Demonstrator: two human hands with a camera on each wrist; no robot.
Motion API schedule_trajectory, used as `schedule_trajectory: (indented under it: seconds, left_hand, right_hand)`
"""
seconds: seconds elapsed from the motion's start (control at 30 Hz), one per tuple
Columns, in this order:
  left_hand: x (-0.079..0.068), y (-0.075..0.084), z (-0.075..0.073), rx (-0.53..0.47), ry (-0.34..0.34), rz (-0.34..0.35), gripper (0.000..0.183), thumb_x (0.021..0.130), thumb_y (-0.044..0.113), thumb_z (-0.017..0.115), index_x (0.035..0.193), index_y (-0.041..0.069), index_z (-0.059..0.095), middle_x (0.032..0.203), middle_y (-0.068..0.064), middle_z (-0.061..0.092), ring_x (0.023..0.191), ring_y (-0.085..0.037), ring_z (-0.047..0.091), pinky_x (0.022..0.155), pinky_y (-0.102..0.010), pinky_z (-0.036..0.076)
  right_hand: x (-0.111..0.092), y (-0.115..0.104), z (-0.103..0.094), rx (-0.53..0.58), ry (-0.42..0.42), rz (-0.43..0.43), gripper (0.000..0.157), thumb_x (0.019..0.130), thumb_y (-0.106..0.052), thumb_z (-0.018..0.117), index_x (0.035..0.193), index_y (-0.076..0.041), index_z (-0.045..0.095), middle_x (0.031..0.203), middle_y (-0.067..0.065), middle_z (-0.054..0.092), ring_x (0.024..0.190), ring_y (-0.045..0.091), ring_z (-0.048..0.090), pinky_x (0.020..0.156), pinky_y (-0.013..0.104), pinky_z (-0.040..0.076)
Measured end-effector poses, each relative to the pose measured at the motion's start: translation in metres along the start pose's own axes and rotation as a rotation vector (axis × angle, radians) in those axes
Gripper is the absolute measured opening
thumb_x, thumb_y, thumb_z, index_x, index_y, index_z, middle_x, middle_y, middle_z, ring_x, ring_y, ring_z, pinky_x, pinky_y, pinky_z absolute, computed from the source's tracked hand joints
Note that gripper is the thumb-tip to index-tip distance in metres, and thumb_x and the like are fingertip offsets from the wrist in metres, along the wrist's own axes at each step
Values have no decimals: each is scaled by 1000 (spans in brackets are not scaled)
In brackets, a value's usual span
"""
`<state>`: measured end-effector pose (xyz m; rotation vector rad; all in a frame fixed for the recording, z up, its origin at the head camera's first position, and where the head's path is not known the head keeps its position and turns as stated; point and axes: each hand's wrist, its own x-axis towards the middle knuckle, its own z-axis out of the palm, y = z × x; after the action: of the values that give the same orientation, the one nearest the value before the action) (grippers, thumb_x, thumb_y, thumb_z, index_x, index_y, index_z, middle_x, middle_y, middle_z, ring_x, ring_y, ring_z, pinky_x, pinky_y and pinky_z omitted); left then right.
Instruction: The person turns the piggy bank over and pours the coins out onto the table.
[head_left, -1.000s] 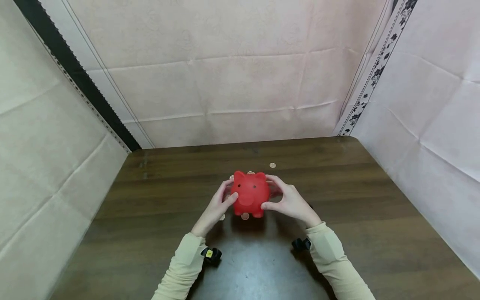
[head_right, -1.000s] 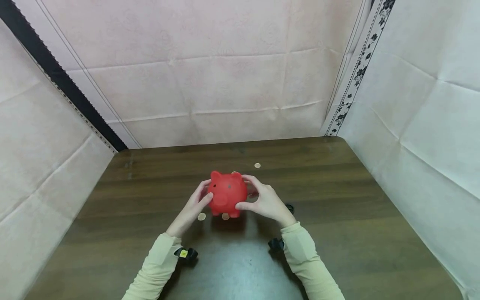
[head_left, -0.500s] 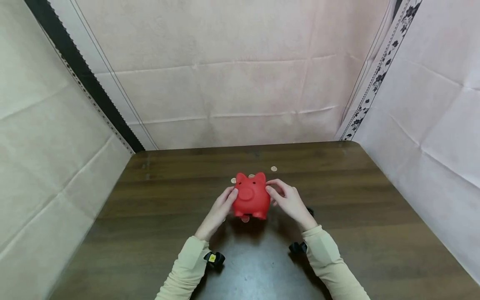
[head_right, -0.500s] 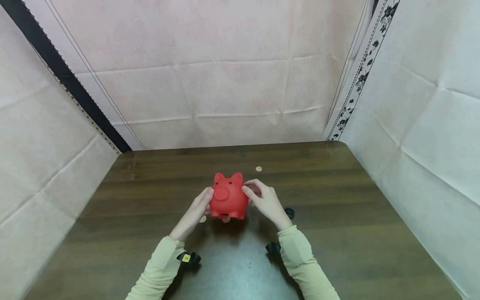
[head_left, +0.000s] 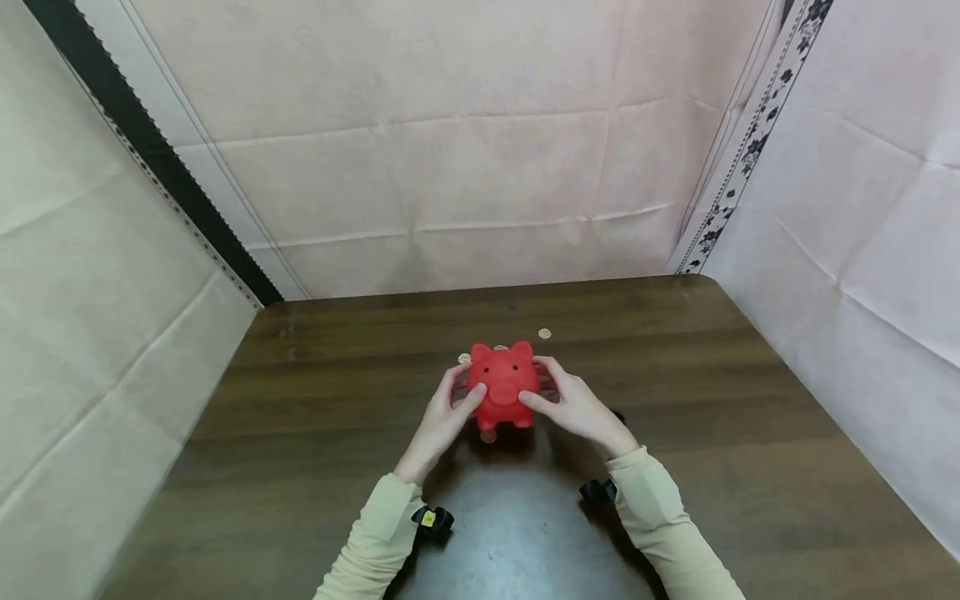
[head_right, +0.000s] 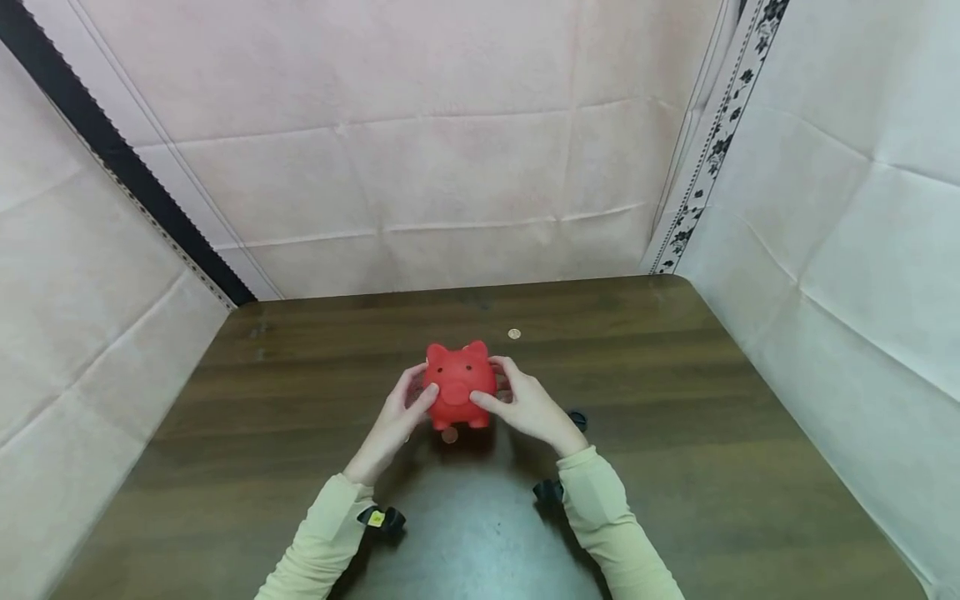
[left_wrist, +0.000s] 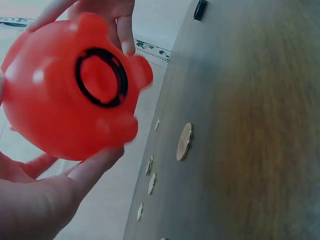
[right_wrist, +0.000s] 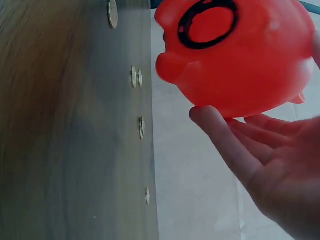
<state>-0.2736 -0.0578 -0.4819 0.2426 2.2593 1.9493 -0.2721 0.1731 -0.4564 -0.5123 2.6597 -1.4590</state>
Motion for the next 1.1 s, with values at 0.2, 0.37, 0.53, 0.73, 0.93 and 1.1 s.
schedule_trajectory:
  seconds: [0.2,0.37,0.53,0.73,0.93,1.1]
  left_hand:
    - [7,6,1,6,-30,90,62,91,32,67,145,24,37,148,-5,46,132,-28,49,109,-46,44]
    - [13,13,5,71,-75,143,66,87,26,72,144,26,38,143,-4,50,121,-26,55,101,-41,50]
    - [19,18,20,76,-71,177,71,84,21,76,145,26,39,139,-5,51,120,-26,55,100,-46,50]
    - [25,19,55,85,-56,192,75,83,21,77,147,21,40,137,-13,48,116,-31,61,99,-41,52]
    - [28,7,76,54,-7,137,75,79,10,79,145,16,43,139,-17,48,117,-37,61,99,-44,51]
    - [30,2,83,-3,10,107,73,80,8,78,144,16,44,140,-20,51,117,-39,61,94,-45,54]
  right_hand:
    - [-2,3,-6,39,-10,-46,70,87,-30,71,144,-11,35,134,15,56,114,31,61,92,40,56]
    - [-3,10,-17,60,15,-115,74,85,-19,75,146,-10,34,138,19,53,118,36,59,95,49,53]
    - [-5,22,-34,79,-13,-159,82,83,-18,76,149,-13,28,144,18,46,129,37,52,100,54,48]
    - [-14,43,-57,98,-24,-178,86,81,-7,76,150,-11,23,147,19,40,134,42,44,101,46,48]
    - [-18,59,-60,75,-82,-183,90,81,-7,76,151,-7,20,147,22,39,134,42,43,103,44,46]
    - [-16,62,-60,33,-64,-155,90,80,-5,76,151,-6,21,147,25,40,133,44,45,102,52,43]
